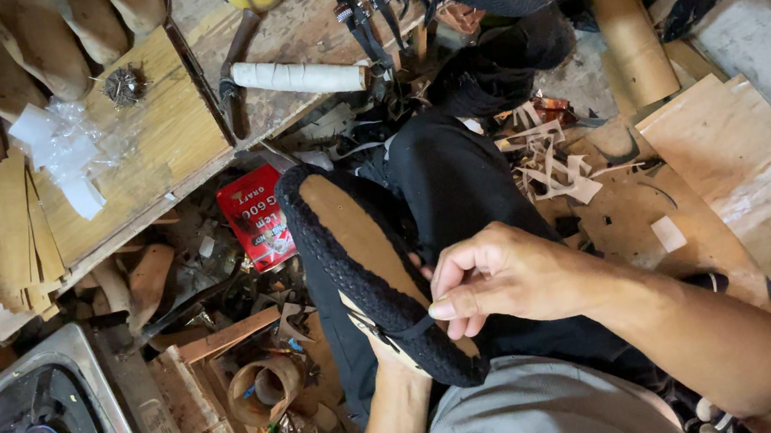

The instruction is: The person trims the edges of a black sandal sole with a knife, then uses a hammer to press the sole onto a wooden insole. They attach a black strap to the sandal and continue hammering to secure the components.

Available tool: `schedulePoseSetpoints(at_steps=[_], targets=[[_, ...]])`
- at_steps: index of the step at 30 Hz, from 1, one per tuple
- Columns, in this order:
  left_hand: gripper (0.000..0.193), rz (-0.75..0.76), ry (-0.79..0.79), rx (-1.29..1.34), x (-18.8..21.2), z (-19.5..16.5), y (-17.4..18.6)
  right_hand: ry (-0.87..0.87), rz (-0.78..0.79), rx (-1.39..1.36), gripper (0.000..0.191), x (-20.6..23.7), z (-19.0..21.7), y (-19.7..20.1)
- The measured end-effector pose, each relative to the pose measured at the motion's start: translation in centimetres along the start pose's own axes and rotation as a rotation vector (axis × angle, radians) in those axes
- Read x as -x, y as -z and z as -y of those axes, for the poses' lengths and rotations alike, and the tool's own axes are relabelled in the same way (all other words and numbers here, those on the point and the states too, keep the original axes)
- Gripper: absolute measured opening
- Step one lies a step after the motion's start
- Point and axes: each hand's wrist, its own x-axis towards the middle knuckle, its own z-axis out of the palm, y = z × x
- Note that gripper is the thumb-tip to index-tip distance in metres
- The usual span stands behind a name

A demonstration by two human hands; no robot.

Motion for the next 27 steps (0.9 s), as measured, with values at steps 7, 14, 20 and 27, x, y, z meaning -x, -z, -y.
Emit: schedulePoseSetpoints(at_steps=[7,14,20,27], targets=[[0.047,0.036,0.02,-0.057,-0.6,0.7,2.2,-0.036,0.025,0.056,0.02,0.3,0.2,0.5],[0.036,0.182,-0.027,-0.089,-1.6,1.4,3.6,0.288,0.086,0.179,0.019,1.2,1.8,0.3],[0.033,0.222,0.015,-0.049,-1.5,1.3,3.3,0.15,0.002,0.352,0.022,1.5,3.9,0.0],[0.032,0.035,-0.017,-0.022,-1.4,1.1,1.4,0.35,0.027,0.373,0.022,1.9,3.7,0.0]])
